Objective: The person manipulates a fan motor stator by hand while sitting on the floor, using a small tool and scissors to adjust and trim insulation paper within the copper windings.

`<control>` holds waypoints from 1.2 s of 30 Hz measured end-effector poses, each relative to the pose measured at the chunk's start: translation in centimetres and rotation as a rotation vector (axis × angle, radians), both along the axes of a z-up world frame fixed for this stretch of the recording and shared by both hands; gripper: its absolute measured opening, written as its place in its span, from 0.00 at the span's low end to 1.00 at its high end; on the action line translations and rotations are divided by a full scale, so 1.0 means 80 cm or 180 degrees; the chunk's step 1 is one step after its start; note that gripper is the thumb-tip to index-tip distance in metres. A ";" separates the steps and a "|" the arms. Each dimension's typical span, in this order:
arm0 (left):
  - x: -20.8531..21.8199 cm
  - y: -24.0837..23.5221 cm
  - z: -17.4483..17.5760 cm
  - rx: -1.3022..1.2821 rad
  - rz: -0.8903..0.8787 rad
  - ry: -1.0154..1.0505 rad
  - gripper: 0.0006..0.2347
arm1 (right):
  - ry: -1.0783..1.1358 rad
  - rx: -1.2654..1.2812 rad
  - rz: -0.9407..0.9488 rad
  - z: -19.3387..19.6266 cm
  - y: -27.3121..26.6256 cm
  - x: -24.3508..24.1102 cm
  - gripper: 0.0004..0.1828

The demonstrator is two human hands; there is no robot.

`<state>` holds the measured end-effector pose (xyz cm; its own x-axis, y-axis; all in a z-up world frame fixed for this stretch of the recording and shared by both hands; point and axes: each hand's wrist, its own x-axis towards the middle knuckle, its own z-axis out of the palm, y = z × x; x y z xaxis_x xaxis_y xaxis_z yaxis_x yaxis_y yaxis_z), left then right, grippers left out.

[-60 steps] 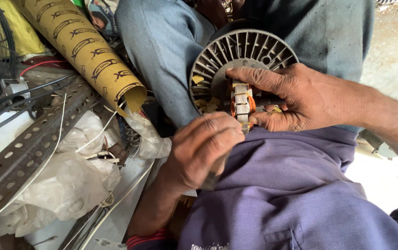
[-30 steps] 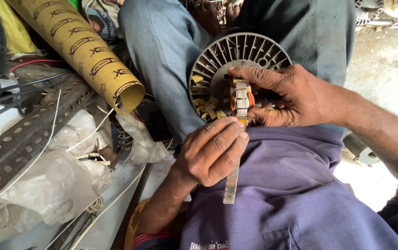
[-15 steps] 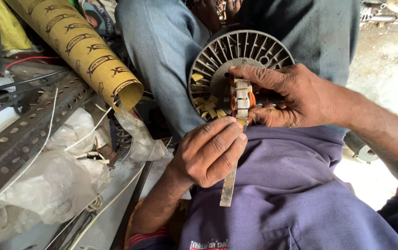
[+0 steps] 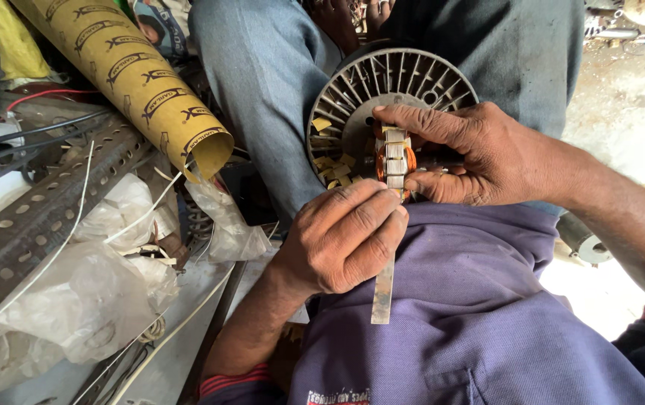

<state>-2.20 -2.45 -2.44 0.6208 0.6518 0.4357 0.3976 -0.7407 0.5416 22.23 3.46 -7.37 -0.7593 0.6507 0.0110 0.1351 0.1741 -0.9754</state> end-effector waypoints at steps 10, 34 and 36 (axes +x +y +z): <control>0.016 0.011 0.017 -0.0336 0.0203 0.0104 0.08 | 0.0060 -0.0312 -0.0242 0.000 -0.004 0.004 0.40; 0.001 0.010 0.009 -0.0357 -0.0012 -0.0197 0.07 | 0.0019 -0.0180 -0.0571 0.003 -0.022 0.000 0.35; 0.003 0.017 0.012 -0.0469 -0.0055 -0.0114 0.07 | 0.0098 -0.0281 -0.0627 0.003 -0.023 -0.001 0.34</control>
